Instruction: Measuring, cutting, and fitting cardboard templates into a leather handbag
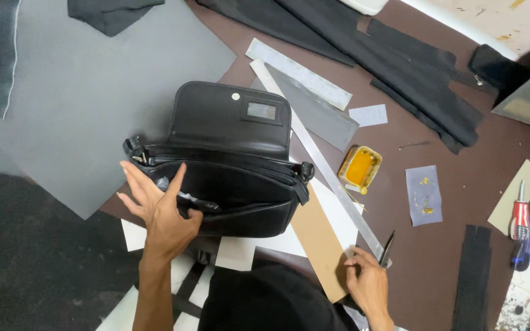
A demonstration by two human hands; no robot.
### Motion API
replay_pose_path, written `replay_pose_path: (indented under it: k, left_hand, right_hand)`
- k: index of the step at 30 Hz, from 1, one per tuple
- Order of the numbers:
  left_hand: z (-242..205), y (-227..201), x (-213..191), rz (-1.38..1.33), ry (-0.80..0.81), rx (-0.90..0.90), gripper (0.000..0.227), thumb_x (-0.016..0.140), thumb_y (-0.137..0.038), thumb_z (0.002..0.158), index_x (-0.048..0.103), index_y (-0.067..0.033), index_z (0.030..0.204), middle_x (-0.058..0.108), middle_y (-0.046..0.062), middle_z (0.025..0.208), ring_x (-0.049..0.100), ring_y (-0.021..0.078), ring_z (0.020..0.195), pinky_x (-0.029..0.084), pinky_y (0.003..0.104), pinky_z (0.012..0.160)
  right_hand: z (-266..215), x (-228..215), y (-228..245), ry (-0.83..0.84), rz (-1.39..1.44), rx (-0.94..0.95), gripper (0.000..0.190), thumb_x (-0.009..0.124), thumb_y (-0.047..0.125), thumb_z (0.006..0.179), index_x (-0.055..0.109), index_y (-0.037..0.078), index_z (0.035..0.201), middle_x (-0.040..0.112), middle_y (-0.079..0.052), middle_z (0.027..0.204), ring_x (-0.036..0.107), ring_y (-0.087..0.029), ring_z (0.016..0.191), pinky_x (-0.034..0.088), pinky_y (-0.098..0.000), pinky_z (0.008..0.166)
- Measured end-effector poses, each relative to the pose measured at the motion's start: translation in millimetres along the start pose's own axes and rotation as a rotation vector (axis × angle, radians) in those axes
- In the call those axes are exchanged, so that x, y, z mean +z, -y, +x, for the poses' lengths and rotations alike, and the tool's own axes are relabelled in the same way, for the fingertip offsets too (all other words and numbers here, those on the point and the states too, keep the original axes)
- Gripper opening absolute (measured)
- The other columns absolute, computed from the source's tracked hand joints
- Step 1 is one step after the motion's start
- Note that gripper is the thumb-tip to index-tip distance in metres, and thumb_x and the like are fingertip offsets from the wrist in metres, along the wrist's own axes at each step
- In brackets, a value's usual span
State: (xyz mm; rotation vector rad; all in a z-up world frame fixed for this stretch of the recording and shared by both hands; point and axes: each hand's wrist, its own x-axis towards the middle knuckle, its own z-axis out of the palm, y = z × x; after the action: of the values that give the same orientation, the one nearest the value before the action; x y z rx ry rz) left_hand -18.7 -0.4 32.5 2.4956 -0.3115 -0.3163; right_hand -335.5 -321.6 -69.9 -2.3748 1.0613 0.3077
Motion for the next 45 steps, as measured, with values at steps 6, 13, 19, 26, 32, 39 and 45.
replay_pose_path:
  k: [6,13,19,26,32,39,45]
  left_hand:
    - [-11,2,2,-0.062,-0.009,0.007,0.093,0.057,0.0,0.066,0.045,-0.0203,0.157,-0.032,0.036,0.157,-0.025,0.0547,0.151,-0.013,0.077,0.112]
    - [-16,23,20,-0.068,-0.14,0.035,0.097,0.071,-0.007,0.057,0.057,-0.0238,0.151,-0.013,0.037,0.166,-0.008,0.0575,0.154,-0.001,0.088,0.105]
    - [-25,27,23,-0.171,-0.203,0.08,0.095,0.068,-0.002,0.057,0.059,-0.0235,0.149,-0.014,0.034,0.168,-0.011,0.0563,0.154,-0.003,0.088,0.103]
    - [-21,28,24,-0.21,-0.199,0.11,0.093,0.068,-0.001,0.058,0.059,-0.0235,0.148,-0.014,0.032,0.169,-0.011,0.0539,0.155,-0.006,0.085,0.106]
    - [-19,26,25,-0.197,-0.203,0.096,0.092,0.069,-0.002,0.057,0.06,-0.0223,0.147,-0.013,0.032,0.169,-0.009,0.0539,0.155,-0.004,0.084,0.108]
    - [-20,26,24,-0.248,-0.199,0.105,0.089,0.067,0.0,0.059,0.062,-0.0213,0.145,-0.013,0.032,0.169,-0.01,0.0556,0.154,-0.007,0.085,0.106]
    - [-20,25,24,-0.231,-0.177,0.089,0.09,0.067,0.0,0.059,0.061,-0.0228,0.146,-0.013,0.031,0.169,-0.011,0.0556,0.154,-0.007,0.085,0.105]
  right_hand:
    - [49,-13,28,-0.265,-0.011,-0.305,0.033,0.056,0.008,0.091,0.066,0.005,0.122,0.069,-0.012,0.132,0.064,-0.034,0.122,0.05,-0.0493,0.104]
    - [103,-6,29,-0.092,-0.258,-0.107,0.04,0.076,0.023,0.087,0.068,0.013,0.125,0.069,-0.013,0.114,0.07,-0.037,0.112,0.056,-0.0483,0.098]
    - [123,3,13,-0.1,-0.253,-0.047,0.037,0.075,0.02,0.087,0.068,0.015,0.123,0.068,-0.009,0.111,0.071,-0.032,0.111,0.057,-0.0457,0.096]
    - [136,-3,24,-0.025,-0.133,0.03,0.05,0.078,0.023,0.07,0.065,0.011,0.117,0.072,-0.011,0.101,0.072,-0.035,0.108,0.056,-0.0505,0.094]
    - [132,-14,42,-0.021,-0.294,0.042,0.05,0.079,0.027,0.064,0.067,0.008,0.108,0.069,-0.013,0.103,0.071,-0.037,0.108,0.056,-0.0487,0.093]
    - [126,-13,47,-0.02,-0.194,0.091,0.058,0.076,0.022,0.069,0.063,0.004,0.123,0.072,-0.02,0.109,0.071,-0.042,0.111,0.055,-0.0543,0.092]
    - [134,-7,18,-0.069,-0.143,0.013,0.049,0.076,0.021,0.072,0.068,0.009,0.119,0.072,-0.019,0.107,0.071,-0.04,0.11,0.055,-0.0523,0.094]
